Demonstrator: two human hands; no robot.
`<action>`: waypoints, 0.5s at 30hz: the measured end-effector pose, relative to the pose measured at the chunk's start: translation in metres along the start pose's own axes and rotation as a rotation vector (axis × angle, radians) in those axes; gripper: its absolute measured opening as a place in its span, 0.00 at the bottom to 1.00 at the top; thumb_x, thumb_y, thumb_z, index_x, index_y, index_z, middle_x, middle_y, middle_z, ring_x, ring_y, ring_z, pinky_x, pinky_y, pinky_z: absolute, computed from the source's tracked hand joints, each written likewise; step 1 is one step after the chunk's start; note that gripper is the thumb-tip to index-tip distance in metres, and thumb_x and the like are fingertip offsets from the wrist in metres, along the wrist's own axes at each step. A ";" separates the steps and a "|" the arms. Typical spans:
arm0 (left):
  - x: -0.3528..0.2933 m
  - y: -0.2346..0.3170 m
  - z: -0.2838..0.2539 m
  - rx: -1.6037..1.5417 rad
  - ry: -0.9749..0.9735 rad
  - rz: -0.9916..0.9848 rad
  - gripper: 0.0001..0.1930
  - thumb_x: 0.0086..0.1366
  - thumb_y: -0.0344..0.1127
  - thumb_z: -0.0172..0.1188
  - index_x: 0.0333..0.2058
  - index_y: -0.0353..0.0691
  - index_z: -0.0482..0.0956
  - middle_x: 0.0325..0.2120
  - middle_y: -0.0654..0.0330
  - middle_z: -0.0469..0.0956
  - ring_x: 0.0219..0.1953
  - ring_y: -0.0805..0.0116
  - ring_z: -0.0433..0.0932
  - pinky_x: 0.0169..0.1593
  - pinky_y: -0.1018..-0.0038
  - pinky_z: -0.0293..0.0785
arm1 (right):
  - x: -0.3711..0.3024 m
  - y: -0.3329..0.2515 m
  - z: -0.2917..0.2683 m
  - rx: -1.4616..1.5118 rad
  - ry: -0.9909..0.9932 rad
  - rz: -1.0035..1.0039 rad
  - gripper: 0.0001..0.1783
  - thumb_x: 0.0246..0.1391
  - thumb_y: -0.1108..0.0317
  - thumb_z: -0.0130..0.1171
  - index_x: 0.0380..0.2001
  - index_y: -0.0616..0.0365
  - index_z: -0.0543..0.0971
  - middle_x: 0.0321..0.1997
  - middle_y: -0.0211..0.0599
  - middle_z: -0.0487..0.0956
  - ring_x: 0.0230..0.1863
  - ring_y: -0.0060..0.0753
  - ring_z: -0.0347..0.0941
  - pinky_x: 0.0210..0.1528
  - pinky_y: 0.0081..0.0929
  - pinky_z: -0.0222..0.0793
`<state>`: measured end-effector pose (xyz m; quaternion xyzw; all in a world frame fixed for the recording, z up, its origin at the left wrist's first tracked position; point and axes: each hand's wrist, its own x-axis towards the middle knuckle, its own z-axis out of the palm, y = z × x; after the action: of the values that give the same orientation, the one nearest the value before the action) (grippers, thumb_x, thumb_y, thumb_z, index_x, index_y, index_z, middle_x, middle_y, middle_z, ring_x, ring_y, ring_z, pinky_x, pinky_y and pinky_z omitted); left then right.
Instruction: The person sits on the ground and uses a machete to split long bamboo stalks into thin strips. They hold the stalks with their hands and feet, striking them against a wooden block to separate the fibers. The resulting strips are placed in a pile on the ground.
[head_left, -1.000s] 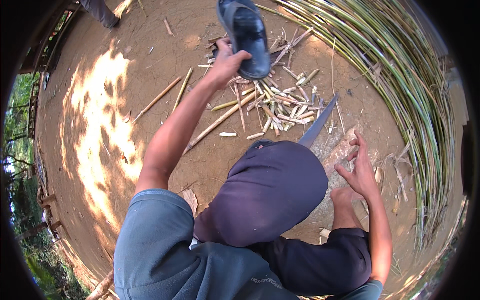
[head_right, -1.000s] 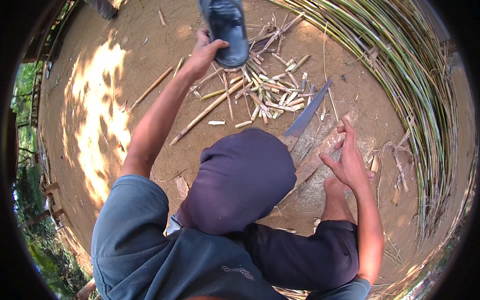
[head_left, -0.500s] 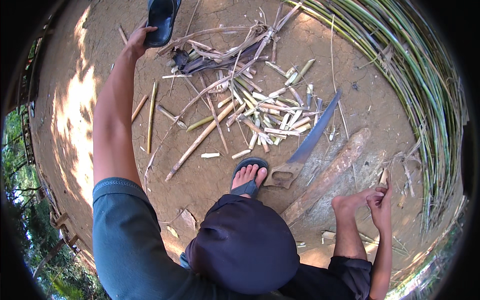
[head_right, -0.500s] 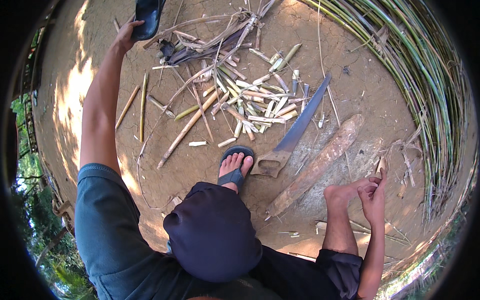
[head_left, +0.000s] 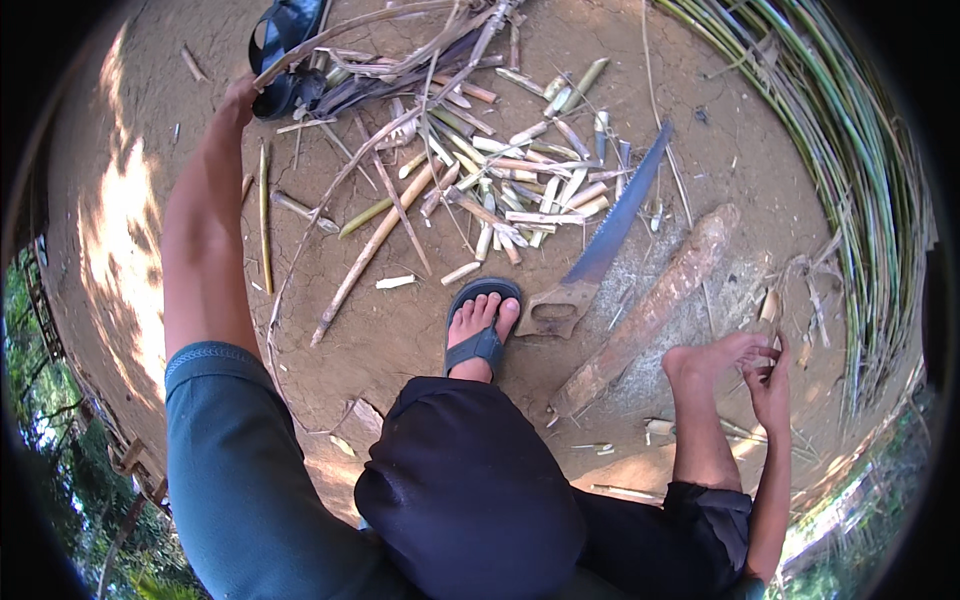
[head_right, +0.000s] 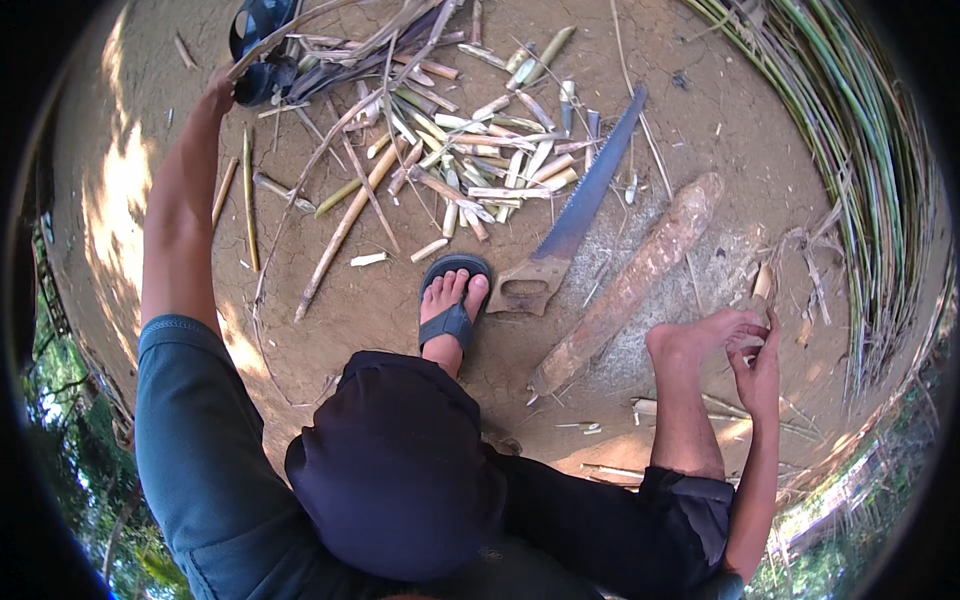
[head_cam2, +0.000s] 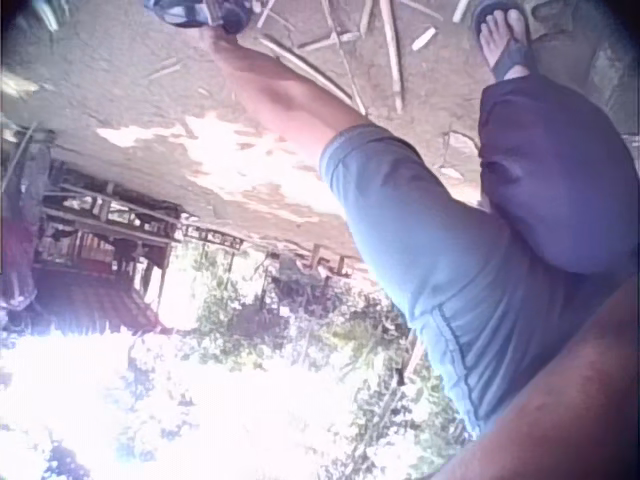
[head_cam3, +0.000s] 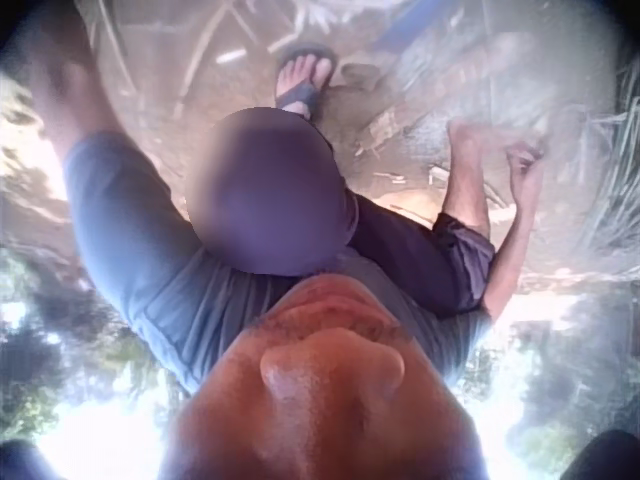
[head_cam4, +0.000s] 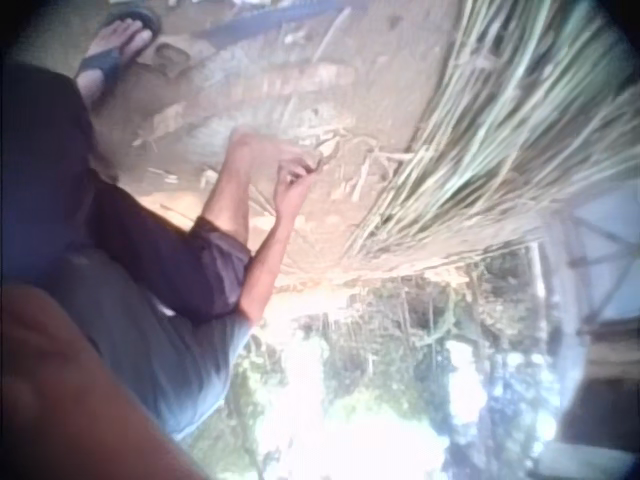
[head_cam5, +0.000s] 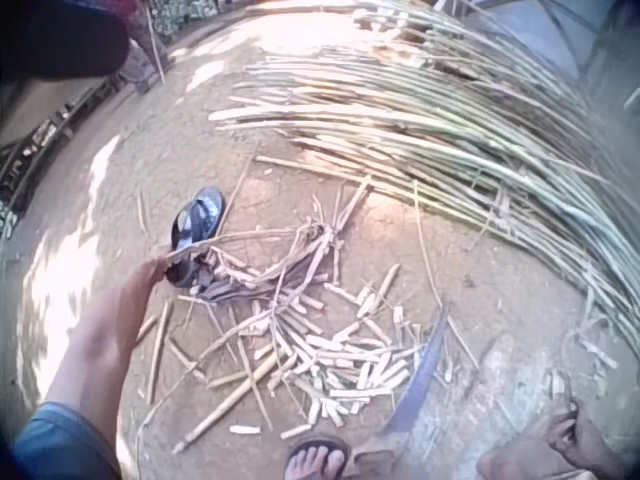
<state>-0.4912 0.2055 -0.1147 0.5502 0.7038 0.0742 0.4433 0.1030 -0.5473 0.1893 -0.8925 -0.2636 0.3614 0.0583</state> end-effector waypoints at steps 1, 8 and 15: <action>0.015 -0.041 -0.081 0.178 0.070 0.130 0.16 0.62 0.47 0.57 0.43 0.45 0.80 0.43 0.55 0.79 0.44 0.56 0.76 0.49 0.62 0.70 | 0.034 -0.001 0.009 0.017 -0.040 -0.063 0.47 0.52 0.73 0.62 0.70 0.53 0.48 0.50 0.42 0.70 0.35 0.25 0.68 0.39 0.25 0.69; -0.065 -0.020 -0.016 0.339 1.001 -0.094 0.33 0.54 0.52 0.62 0.54 0.36 0.72 0.54 0.24 0.58 0.59 0.31 0.57 0.61 0.45 0.56 | 0.025 0.027 -0.020 0.024 0.139 -0.073 0.34 0.55 0.65 0.63 0.62 0.58 0.63 0.47 0.38 0.74 0.35 0.25 0.70 0.41 0.25 0.70; -0.266 -0.006 0.060 0.241 0.701 0.504 0.21 0.56 0.46 0.65 0.47 0.46 0.79 0.47 0.35 0.63 0.53 0.44 0.61 0.59 0.53 0.57 | -0.042 0.228 0.109 0.501 0.619 0.172 0.34 0.51 0.54 0.67 0.56 0.59 0.70 0.46 0.42 0.76 0.41 0.35 0.74 0.47 0.30 0.71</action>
<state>-0.4527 -0.0435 -0.0097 0.6939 0.6591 0.2791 0.0789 0.1017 -0.7730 0.0676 -0.9361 -0.0617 0.1323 0.3201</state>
